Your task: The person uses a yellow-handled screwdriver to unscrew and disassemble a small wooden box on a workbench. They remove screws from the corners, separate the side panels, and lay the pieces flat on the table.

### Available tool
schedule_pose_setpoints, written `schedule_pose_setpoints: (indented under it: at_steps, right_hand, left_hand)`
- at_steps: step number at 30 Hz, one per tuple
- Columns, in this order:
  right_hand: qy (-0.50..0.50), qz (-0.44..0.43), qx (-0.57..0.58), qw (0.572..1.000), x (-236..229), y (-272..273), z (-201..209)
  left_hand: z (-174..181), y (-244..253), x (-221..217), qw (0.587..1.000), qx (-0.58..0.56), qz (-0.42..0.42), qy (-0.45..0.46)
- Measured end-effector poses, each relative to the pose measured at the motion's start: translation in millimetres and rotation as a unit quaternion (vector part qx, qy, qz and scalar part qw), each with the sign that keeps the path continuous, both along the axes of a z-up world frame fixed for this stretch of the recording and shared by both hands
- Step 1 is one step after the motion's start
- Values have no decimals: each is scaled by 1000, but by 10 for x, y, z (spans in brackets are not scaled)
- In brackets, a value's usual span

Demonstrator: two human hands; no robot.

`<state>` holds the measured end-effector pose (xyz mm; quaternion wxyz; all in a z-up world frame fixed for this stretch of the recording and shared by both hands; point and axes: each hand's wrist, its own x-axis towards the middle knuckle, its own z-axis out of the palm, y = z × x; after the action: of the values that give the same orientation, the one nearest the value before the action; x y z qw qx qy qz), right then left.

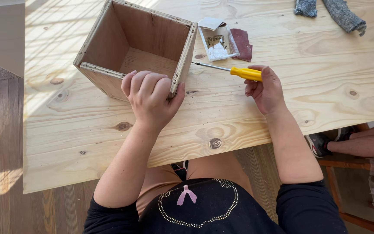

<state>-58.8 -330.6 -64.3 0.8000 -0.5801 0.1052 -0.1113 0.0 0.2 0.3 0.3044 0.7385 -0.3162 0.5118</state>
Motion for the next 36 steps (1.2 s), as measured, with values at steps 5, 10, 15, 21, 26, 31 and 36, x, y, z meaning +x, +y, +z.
schedule_pose_setpoints:
  at_steps: [5,10,15,21,26,31,36]
  right_hand:
    - [-34,2,-12,999,-34,53,73]
    - [21,-28,-74,997,-2,62,-12]
    - [20,-59,-81,995,4,71,14]
    - [-234,-186,-35,954,27,-250,121]
    - [-164,-3,-376,912,118,271,798]
    - [46,97,-694,712,705,950,741]
    - [133,105,-740,651,1056,1096,534]
  left_hand:
    - [12,-1,-12,1000,0,-5,7]
    - [-19,6,17,1000,5,-5,-1]
    - [-37,9,29,1000,8,-7,1]
    - [-25,7,35,1000,4,-7,-8]
    - [-56,21,22,1000,4,-6,5]
    - [95,43,-58,1000,-4,-29,11]
    - [103,67,-56,999,-10,-38,14]
